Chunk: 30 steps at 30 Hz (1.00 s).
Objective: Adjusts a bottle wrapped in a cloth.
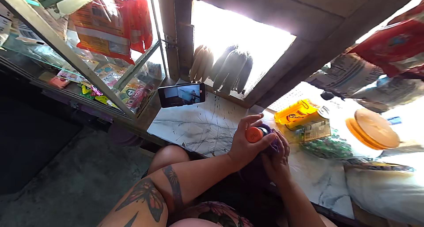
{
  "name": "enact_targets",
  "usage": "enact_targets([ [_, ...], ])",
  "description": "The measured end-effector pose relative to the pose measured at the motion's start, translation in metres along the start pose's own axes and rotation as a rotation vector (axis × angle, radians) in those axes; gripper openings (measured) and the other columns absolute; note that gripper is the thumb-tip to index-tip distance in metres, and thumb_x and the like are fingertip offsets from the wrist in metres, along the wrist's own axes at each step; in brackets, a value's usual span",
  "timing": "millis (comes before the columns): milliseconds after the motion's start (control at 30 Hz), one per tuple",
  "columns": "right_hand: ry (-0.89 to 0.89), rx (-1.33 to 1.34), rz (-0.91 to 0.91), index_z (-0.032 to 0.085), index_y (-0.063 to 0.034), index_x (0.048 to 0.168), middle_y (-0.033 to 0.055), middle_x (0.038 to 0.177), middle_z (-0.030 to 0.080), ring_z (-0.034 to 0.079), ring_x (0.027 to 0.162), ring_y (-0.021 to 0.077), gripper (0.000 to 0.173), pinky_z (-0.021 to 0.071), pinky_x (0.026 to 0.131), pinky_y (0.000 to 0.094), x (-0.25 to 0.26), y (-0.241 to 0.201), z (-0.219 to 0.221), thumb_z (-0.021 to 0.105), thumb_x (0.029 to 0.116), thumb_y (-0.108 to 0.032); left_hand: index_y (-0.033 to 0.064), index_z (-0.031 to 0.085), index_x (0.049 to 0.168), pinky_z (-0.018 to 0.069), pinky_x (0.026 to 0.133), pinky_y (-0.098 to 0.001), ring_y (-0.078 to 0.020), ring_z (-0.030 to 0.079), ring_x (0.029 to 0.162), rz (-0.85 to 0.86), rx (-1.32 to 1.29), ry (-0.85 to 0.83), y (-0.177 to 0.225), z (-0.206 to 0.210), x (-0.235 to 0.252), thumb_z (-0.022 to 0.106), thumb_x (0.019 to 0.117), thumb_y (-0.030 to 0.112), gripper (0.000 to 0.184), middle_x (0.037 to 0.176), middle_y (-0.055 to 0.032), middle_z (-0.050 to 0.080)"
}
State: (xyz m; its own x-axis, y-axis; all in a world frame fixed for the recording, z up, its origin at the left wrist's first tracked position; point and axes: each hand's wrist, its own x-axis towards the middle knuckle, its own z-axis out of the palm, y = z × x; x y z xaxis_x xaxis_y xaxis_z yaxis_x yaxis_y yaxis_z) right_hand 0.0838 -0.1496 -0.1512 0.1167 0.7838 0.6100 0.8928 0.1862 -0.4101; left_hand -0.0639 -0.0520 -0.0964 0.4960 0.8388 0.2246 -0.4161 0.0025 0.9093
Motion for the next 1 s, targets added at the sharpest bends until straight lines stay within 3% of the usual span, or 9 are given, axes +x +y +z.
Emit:
enact_targets([
  [67,0.018,-0.053,-0.006,0.042,-0.0038,0.147,0.0251,0.146,0.050,0.040,0.145,0.0338,0.063,0.0243,0.123,0.0497,0.000,-0.003,0.001,0.049,0.1012,-0.046,-0.0030,0.053,0.132,0.0506,0.102,-0.0337,-0.0166,0.064,0.118,0.037,-0.038,-0.018,-0.002,0.001,-0.002,0.074,0.0888,0.013,0.051,0.128,-0.0174,0.066],
  [200,0.041,-0.100,0.017,0.047,0.0004,0.140,0.0270,0.138,0.056,0.049,0.137,0.0359,0.064,0.0334,0.117,0.0491,0.003,-0.011,-0.004,0.056,0.0977,-0.047,-0.0119,0.055,0.120,0.0473,0.108,-0.0355,-0.0228,0.060,0.127,0.150,-0.066,-0.122,-0.005,0.000,-0.006,0.072,0.0886,0.008,0.041,0.133,-0.0261,0.062],
  [400,0.050,0.004,0.030,0.064,0.0005,0.125,0.0220,0.123,0.067,0.060,0.124,0.0275,0.059,0.0430,0.110,0.0401,0.013,-0.010,-0.022,0.070,0.0887,-0.046,-0.0105,0.060,0.105,0.0363,0.119,-0.0489,-0.0388,0.049,0.140,0.372,-0.049,-0.385,-0.010,-0.003,-0.001,0.076,0.0898,0.011,0.031,0.137,-0.0326,0.058],
  [600,-0.085,0.159,0.013,0.068,0.0004,0.113,0.0166,0.113,0.070,0.061,0.117,0.0119,0.053,0.0436,0.105,0.0234,0.019,0.005,-0.043,0.076,0.0817,-0.041,-0.0068,0.065,0.100,0.0303,0.122,-0.0504,-0.0401,0.048,0.140,0.441,0.000,-0.573,-0.005,-0.007,0.006,0.078,0.0872,0.015,0.029,0.134,-0.0292,0.062],
  [700,-0.121,0.145,0.022,0.066,-0.0002,0.116,0.0172,0.114,0.069,0.060,0.118,0.0154,0.059,0.0440,0.105,0.0284,0.019,0.004,-0.043,0.075,0.0798,-0.046,-0.0059,0.066,0.111,0.0225,0.123,-0.0548,-0.0386,0.045,0.143,0.460,0.056,-0.597,-0.004,-0.006,0.007,0.077,0.0866,0.020,0.037,0.136,-0.0269,0.062],
  [767,-0.053,0.096,0.019,0.062,0.0008,0.123,0.0210,0.119,0.067,0.060,0.122,0.0226,0.065,0.0423,0.110,0.0352,0.016,0.000,-0.034,0.072,0.0826,-0.050,-0.0134,0.054,0.131,0.0304,0.121,-0.0512,-0.0374,0.045,0.142,0.414,0.067,-0.533,-0.003,-0.005,0.007,0.079,0.0852,0.016,0.060,0.142,-0.0305,0.055],
  [833,0.071,0.022,0.023,0.061,0.0032,0.123,0.0234,0.118,0.068,0.061,0.121,0.0273,0.064,0.0430,0.110,0.0376,0.015,-0.003,-0.021,0.071,0.0856,-0.048,-0.0144,0.045,0.140,0.0435,0.114,-0.0426,-0.0306,0.055,0.133,0.347,0.101,-0.362,-0.003,-0.003,0.002,0.080,0.0847,0.013,0.071,0.140,-0.0296,0.055],
  [900,0.165,-0.034,0.048,0.062,0.0060,0.121,0.0246,0.116,0.068,0.063,0.117,0.0294,0.061,0.0448,0.107,0.0392,0.016,-0.008,-0.010,0.073,0.0868,-0.044,-0.0124,0.048,0.135,0.0509,0.105,-0.0375,-0.0236,0.064,0.119,0.327,0.107,-0.178,-0.005,0.003,-0.003,0.078,0.0857,0.008,0.061,0.126,-0.0247,0.064],
  [1000,0.155,-0.042,0.061,0.065,0.0068,0.119,0.0237,0.116,0.070,0.065,0.116,0.0298,0.058,0.0457,0.107,0.0411,0.018,-0.012,-0.009,0.073,0.0866,-0.041,-0.0110,0.053,0.127,0.0506,0.101,-0.0348,-0.0193,0.063,0.111,0.382,0.057,-0.123,-0.012,0.006,-0.007,0.069,0.0917,0.004,0.042,0.113,-0.0203,0.065],
])
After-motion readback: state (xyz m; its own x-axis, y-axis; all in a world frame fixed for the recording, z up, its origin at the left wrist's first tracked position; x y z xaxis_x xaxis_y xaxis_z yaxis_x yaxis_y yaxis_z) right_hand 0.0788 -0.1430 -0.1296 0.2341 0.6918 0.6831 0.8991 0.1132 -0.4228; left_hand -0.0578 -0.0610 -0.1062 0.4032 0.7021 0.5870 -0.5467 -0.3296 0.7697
